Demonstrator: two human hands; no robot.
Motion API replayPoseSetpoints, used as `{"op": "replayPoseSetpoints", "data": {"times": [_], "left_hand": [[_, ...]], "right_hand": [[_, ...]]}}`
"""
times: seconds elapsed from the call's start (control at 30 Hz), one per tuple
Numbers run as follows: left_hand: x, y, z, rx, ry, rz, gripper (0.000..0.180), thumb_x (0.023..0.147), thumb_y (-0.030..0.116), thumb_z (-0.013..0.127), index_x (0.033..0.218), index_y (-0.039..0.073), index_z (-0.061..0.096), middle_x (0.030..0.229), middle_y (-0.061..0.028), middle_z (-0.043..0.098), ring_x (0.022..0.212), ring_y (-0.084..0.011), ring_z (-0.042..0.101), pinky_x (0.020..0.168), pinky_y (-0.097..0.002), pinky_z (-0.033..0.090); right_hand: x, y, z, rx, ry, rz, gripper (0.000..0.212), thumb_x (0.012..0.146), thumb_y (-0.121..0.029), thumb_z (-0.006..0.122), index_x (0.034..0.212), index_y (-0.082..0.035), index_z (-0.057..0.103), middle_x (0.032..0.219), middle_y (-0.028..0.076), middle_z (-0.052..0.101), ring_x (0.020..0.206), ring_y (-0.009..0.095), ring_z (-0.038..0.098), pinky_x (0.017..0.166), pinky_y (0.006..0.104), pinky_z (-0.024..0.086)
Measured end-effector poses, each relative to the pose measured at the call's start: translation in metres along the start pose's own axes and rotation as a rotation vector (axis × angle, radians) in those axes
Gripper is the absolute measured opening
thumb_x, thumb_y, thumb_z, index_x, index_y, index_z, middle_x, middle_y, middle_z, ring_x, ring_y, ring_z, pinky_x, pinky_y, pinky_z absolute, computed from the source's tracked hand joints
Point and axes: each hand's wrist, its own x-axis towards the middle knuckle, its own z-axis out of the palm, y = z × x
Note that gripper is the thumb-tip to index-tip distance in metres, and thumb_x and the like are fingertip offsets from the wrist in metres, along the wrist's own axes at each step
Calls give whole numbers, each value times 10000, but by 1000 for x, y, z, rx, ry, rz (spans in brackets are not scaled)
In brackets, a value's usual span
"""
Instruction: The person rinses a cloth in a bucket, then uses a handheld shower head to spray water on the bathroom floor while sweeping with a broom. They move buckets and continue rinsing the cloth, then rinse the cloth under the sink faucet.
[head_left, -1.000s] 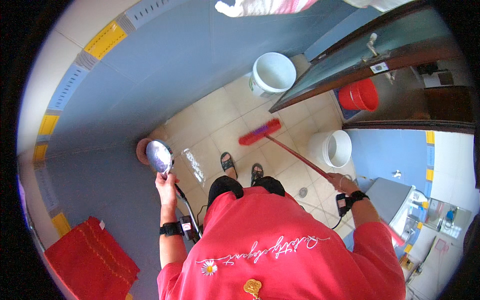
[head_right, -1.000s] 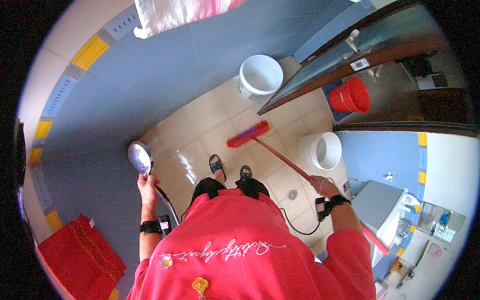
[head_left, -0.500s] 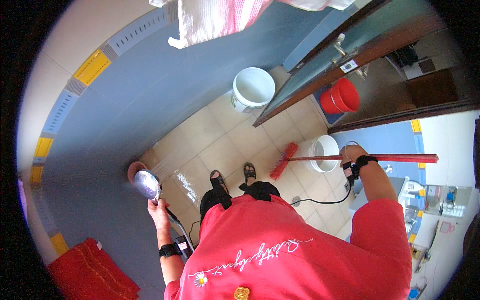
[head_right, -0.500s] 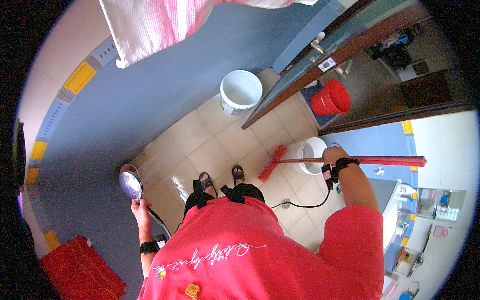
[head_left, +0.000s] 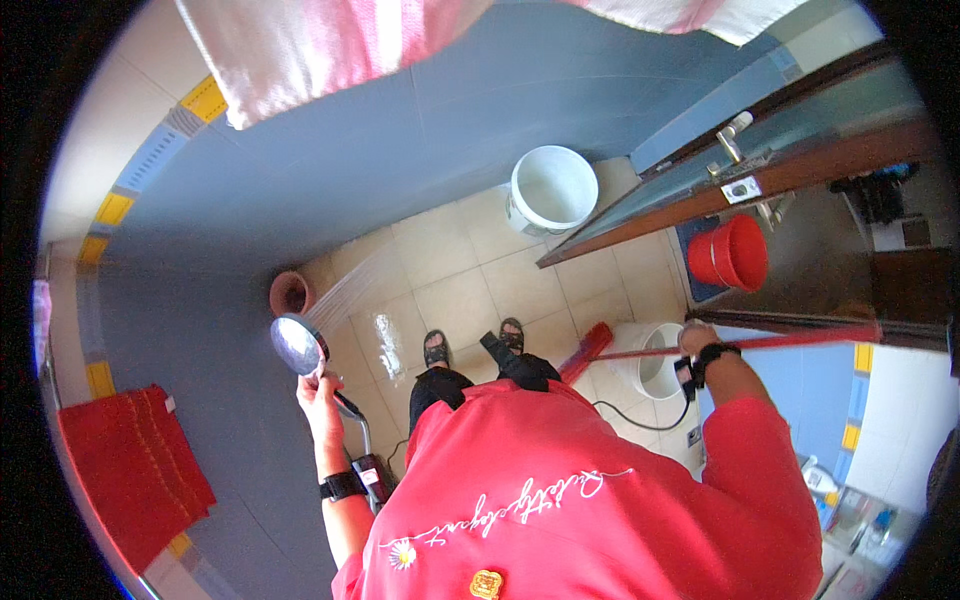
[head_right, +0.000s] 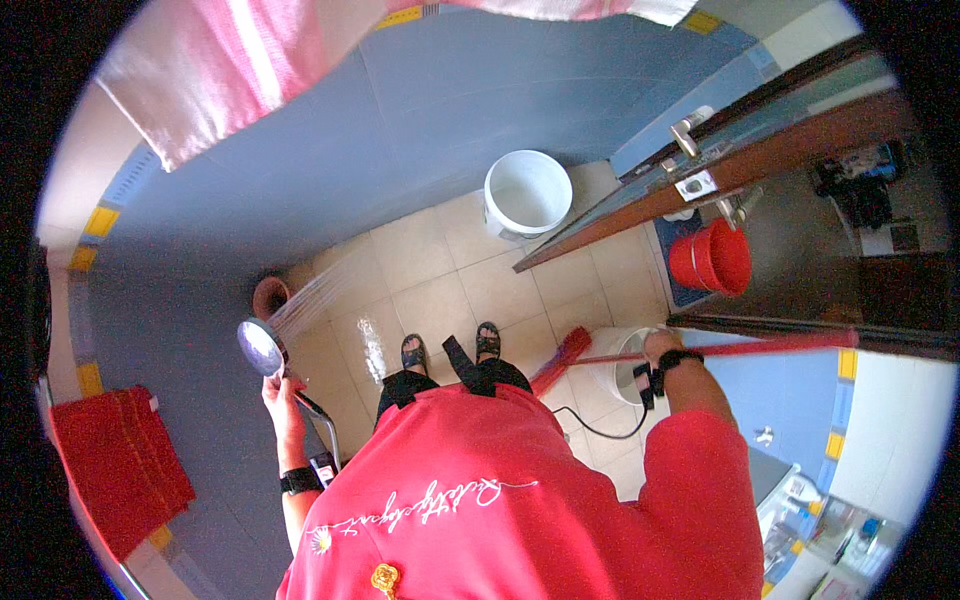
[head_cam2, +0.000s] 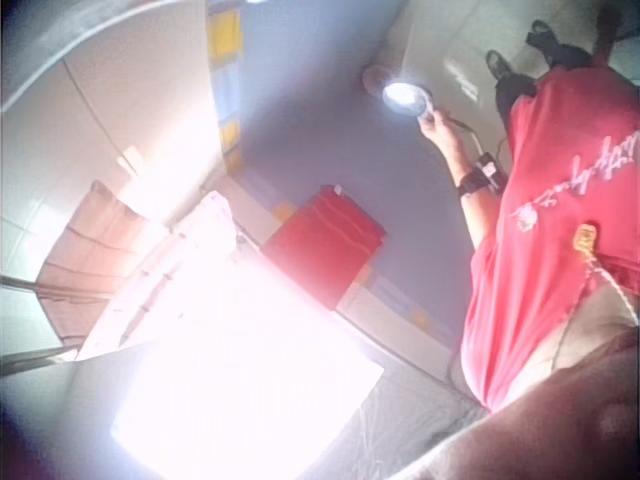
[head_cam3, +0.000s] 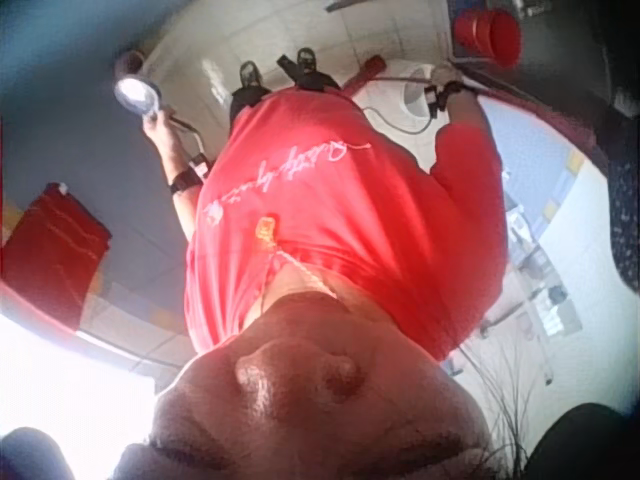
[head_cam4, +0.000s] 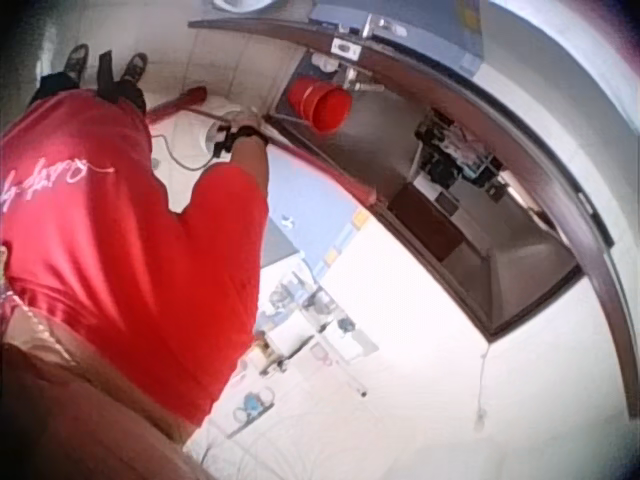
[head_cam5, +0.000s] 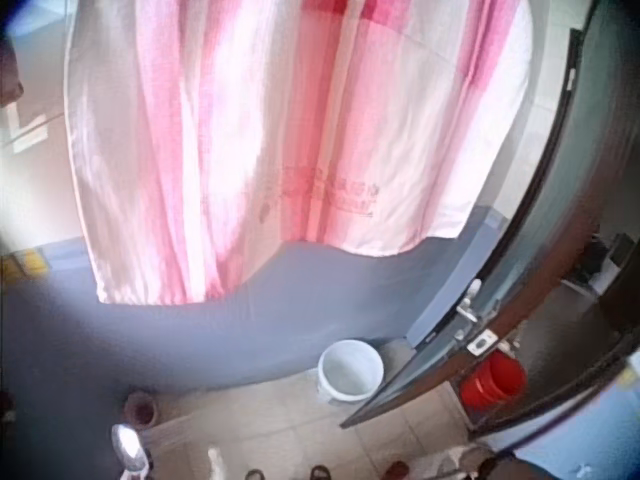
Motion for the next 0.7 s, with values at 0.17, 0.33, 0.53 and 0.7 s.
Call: {"op": "replayPoseSetpoints", "data": {"times": [0.17,0.33,0.53,0.7], "left_hand": [[-22,11,22,-4,-15,-2,59,780,63,502,838,56,513,681,-11,531,615,-109,500,597,-240,407],[-30,16,33,21,38,14,50,799,71,528,833,40,510,671,-10,524,596,-95,490,580,-228,390],[-42,-2,28,-28,75,66,29,798,66,523,817,50,506,684,-3,525,607,-89,484,598,-233,397],[-51,-20,3,-40,192,31,50,794,50,554,799,48,504,672,12,515,593,-66,467,583,-208,387]], "right_hand": [[1,23,65,57,-197,-123,283,731,-247,548,933,-77,649,945,144,633,915,316,598,770,450,472],[-23,8,10,-41,-139,-109,260,757,-228,528,937,-85,649,973,146,625,910,325,595,778,440,471],[-29,-38,-74,-183,-154,-271,334,740,-131,590,1073,-97,609,1091,101,598,1020,249,573,814,398,466],[-29,-109,-103,-403,-137,-195,347,792,-168,563,1138,-153,576,1218,37,525,1085,208,530,775,429,485]]}}
